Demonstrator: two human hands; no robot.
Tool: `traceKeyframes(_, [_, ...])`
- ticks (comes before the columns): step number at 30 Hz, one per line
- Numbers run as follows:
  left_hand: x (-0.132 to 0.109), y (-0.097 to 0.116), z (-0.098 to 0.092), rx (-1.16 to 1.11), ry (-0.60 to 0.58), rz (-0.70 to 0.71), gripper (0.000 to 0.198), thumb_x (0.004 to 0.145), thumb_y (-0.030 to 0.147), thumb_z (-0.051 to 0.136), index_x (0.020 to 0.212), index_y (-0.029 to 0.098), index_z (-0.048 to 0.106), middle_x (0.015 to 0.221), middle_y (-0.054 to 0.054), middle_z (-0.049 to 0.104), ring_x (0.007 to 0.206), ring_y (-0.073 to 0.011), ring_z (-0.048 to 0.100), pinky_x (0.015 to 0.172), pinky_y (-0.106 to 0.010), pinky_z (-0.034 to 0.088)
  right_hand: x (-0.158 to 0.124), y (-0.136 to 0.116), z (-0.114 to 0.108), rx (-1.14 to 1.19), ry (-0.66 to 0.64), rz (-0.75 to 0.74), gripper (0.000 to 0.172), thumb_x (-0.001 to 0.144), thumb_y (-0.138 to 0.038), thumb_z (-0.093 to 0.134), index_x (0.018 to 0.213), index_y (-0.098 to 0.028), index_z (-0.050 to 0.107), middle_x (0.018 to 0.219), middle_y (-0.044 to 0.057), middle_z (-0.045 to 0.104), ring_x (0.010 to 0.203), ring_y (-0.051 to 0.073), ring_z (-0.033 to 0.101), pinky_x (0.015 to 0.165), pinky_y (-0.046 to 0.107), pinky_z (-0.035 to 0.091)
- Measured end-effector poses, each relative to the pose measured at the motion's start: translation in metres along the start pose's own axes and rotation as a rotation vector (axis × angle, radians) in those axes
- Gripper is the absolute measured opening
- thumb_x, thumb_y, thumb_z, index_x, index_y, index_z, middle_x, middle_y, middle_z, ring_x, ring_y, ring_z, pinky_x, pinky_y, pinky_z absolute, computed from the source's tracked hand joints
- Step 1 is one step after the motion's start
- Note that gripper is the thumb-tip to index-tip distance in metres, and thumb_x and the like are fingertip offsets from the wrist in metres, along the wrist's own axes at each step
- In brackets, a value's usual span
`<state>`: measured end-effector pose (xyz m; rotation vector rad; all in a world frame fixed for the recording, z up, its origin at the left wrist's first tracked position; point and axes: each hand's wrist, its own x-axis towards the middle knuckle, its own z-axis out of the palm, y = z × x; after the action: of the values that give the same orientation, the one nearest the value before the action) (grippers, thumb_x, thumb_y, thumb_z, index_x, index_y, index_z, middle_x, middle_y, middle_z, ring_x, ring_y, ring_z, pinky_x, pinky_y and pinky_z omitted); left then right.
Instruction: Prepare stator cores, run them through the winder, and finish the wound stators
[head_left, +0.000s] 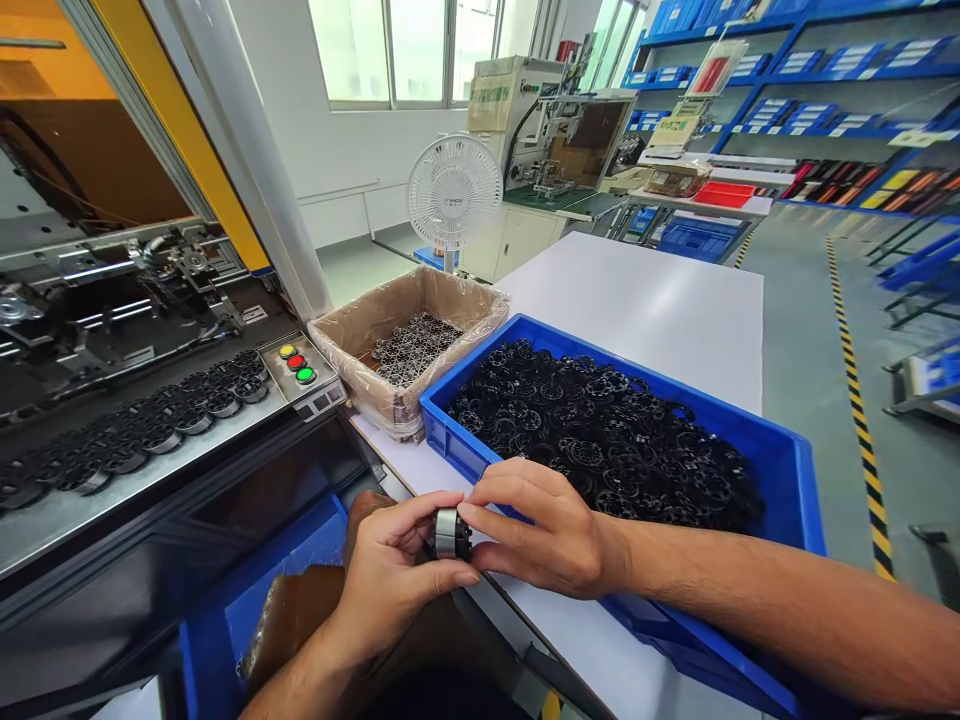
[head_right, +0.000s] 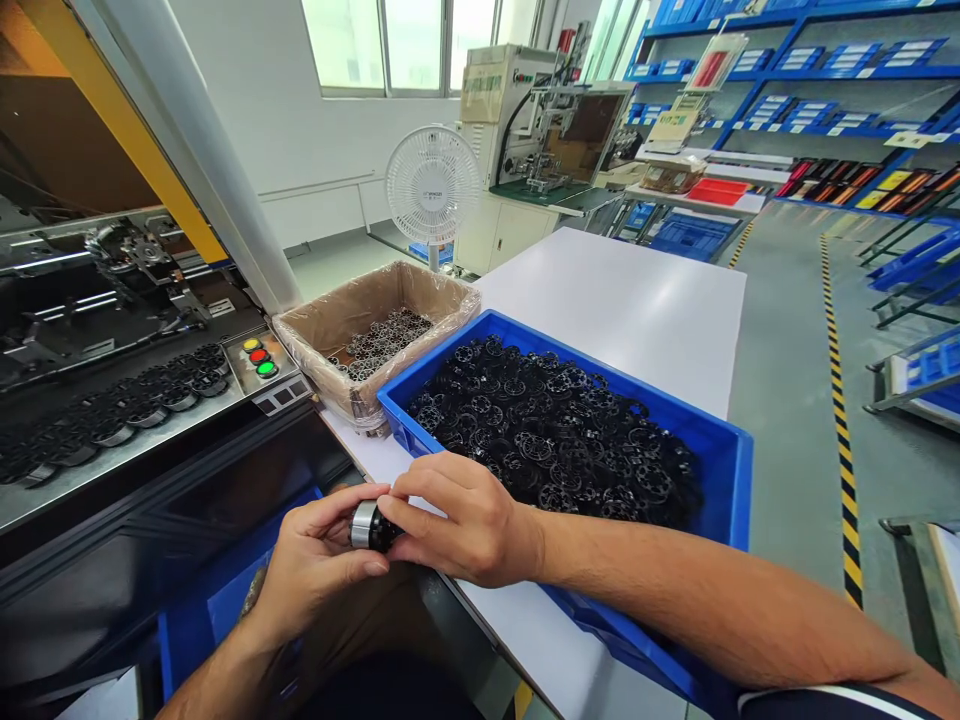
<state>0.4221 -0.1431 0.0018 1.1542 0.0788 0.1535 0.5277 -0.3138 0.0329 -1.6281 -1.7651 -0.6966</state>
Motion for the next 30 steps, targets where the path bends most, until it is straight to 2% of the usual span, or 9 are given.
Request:
traceKeyframes(9, [-0.002,-0.002,-0.001,0.057,-0.049,-0.043,0.051,0.052,0.024,0.096,0.1,0.025,0.082,0.093,-0.004,0.081,0.086,-0.0214,0.077,0.079,-0.023,0.06,0.001,-0.003,-0.002,-0.043,-0.023,-0.068,0.024,0.099,-0.023,0.053,0.114,-0.007,0.062,0.091,0.012,0.069,0.082,0.019,0.066,0.071,0.036,0.062])
traceKeyframes(14, [-0.007,-0.011,-0.001,0.09,-0.016,-0.073,0.052,0.069,0.039,0.087,0.116,0.023,0.076,0.118,-0.007,0.076,0.112,-0.0246,0.07,0.102,-0.031,0.053,0.002,-0.003,0.003,-0.073,-0.058,-0.033,0.019,0.099,-0.019,0.052,0.112,-0.01,0.063,0.092,0.011,0.07,0.085,0.02,0.068,0.072,0.034,0.061])
traceKeyframes(16, [-0.008,-0.01,-0.01,0.104,-0.021,-0.089,0.055,0.077,0.046,0.079,0.124,0.019,0.072,0.126,-0.011,0.072,0.11,-0.0248,0.07,0.1,-0.034,0.054,0.003,-0.001,0.007,-0.085,-0.093,-0.012,0.017,0.098,-0.017,0.054,0.11,-0.011,0.064,0.091,0.01,0.07,0.084,0.02,0.069,0.072,0.034,0.06])
traceKeyframes(18, [-0.012,0.0,-0.032,0.201,0.055,-0.06,0.055,0.081,0.048,0.075,0.125,0.017,0.07,0.125,-0.013,0.071,0.101,-0.0233,0.071,0.094,-0.035,0.056,0.004,0.002,0.01,-0.109,-0.105,-0.034,0.016,0.097,-0.015,0.053,0.106,-0.013,0.066,0.088,0.01,0.071,0.081,0.02,0.068,0.071,0.034,0.06])
traceKeyframes(19, [-0.016,0.01,-0.048,0.29,0.152,-0.021,0.052,0.081,0.047,0.073,0.124,0.017,0.071,0.123,-0.013,0.071,0.1,-0.0229,0.071,0.092,-0.035,0.055,0.004,0.004,0.012,-0.124,-0.109,-0.056,0.016,0.097,-0.015,0.052,0.104,-0.014,0.067,0.086,0.009,0.071,0.08,0.021,0.069,0.071,0.034,0.059])
traceKeyframes(23, [-0.046,0.066,-0.136,0.804,0.785,0.163,0.04,0.083,0.042,0.069,0.115,0.018,0.074,0.117,-0.012,0.075,0.106,-0.0261,0.07,0.099,-0.038,0.051,0.005,0.007,0.013,-0.115,-0.143,-0.138,0.024,0.099,-0.013,0.046,0.096,-0.019,0.069,0.083,0.008,0.072,0.076,0.02,0.068,0.069,0.034,0.057])
traceKeyframes(25, [-0.059,0.097,-0.187,1.136,1.013,0.194,0.041,0.082,0.042,0.069,0.114,0.016,0.074,0.114,-0.014,0.076,0.103,-0.0299,0.07,0.103,-0.043,0.049,0.008,0.007,0.014,-0.074,-0.168,-0.142,0.027,0.099,-0.012,0.043,0.095,-0.02,0.068,0.081,0.008,0.071,0.073,0.019,0.067,0.066,0.034,0.055])
traceKeyframes(28, [-0.067,0.132,-0.25,1.568,1.074,0.111,0.039,0.087,0.037,0.063,0.114,0.012,0.074,0.12,-0.019,0.073,0.108,-0.0351,0.068,0.102,-0.048,0.048,0.026,0.0,0.017,-0.03,-0.241,-0.15,0.028,0.098,-0.009,0.041,0.091,-0.019,0.067,0.076,0.007,0.068,0.067,0.018,0.063,0.061,0.033,0.052])
traceKeyframes(30, [-0.07,0.143,-0.268,1.721,1.026,0.07,0.033,0.088,0.031,0.06,0.112,0.011,0.073,0.119,-0.018,0.073,0.111,-0.0343,0.067,0.102,-0.046,0.049,0.051,-0.014,0.014,-0.011,-0.299,-0.191,0.029,0.096,-0.006,0.039,0.09,-0.017,0.066,0.073,0.007,0.065,0.064,0.018,0.059,0.059,0.033,0.05])
